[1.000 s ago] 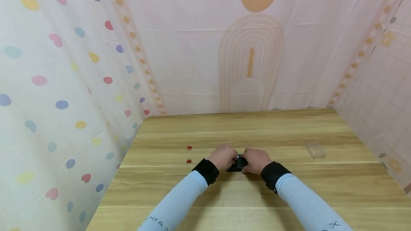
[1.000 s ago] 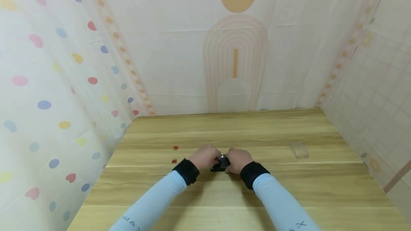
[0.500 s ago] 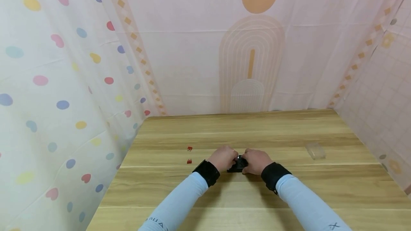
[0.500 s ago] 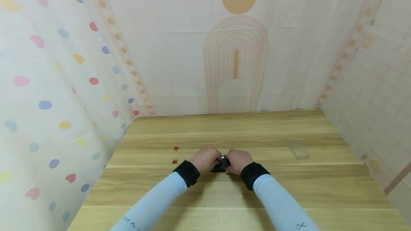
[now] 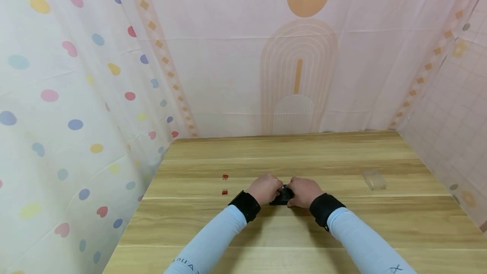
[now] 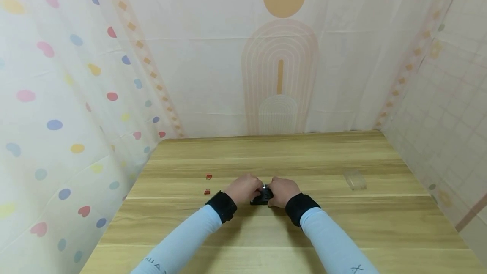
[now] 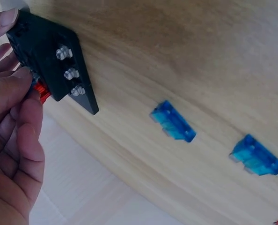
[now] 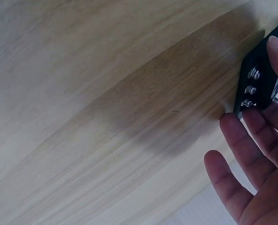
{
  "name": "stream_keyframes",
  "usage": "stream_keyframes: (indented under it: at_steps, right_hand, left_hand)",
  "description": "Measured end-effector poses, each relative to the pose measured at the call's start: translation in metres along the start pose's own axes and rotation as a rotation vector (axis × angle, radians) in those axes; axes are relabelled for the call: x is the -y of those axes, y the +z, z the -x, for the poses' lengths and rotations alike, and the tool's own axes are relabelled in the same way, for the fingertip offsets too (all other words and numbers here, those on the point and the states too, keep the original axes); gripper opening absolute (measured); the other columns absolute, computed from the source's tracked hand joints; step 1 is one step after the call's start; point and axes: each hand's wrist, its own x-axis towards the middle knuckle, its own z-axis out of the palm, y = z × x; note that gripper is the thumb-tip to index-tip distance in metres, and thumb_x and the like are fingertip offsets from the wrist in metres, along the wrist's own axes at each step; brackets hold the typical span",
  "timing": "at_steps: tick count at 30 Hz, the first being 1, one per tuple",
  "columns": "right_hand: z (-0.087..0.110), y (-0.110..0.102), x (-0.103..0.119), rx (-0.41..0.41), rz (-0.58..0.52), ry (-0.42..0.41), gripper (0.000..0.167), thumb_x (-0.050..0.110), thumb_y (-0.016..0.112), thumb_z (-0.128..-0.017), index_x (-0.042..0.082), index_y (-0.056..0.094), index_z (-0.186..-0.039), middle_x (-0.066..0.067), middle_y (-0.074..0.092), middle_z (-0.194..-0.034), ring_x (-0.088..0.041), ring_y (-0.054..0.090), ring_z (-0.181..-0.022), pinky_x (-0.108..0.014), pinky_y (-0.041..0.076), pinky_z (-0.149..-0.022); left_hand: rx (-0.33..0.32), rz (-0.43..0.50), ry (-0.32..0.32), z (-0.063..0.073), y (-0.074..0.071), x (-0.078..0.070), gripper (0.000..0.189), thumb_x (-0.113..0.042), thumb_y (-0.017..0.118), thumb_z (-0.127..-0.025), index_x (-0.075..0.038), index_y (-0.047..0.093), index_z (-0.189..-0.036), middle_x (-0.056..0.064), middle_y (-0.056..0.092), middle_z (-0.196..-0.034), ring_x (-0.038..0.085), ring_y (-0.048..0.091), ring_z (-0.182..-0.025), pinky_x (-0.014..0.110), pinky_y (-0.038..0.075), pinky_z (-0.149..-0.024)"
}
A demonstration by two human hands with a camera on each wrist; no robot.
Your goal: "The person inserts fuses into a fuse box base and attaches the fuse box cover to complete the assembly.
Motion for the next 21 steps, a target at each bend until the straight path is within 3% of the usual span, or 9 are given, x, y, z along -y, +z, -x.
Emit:
stream_keyframes:
  at_steps: [15, 21]
  right_hand:
    - [0.0002, -0.0009, 0.0011, 0.006, -0.026, 0.008, 0.033, 0.024, 0.089, -0.072, 0.008, 0.073, -0.096, -0.002, 0.056, -0.084, -0.018, 0.051, -0.07, -0.04, 0.05, -0.07]
    - [-0.001, 0.001, 0.0002, 0.008, -0.016, 0.019, 0.034, 0.025, 0.089, -0.072, 0.008, 0.074, -0.098, -0.001, 0.057, -0.085, -0.018, 0.053, -0.072, -0.041, 0.05, -0.072]
  left_hand:
    - [0.049, 0.056, -0.007, 0.0008, -0.0027, 0.0012, 0.013, -0.009, 0.074, -0.088, -0.015, 0.071, -0.077, -0.01, 0.061, -0.07, 0.004, 0.049, -0.063, 0.017, 0.042, -0.061]
    - [0.053, 0.031, -0.005, 0.0015, -0.0057, 0.0005, 0.011, -0.007, 0.073, -0.088, -0.014, 0.074, -0.08, -0.009, 0.066, -0.075, 0.003, 0.053, -0.066, 0.017, 0.046, -0.064]
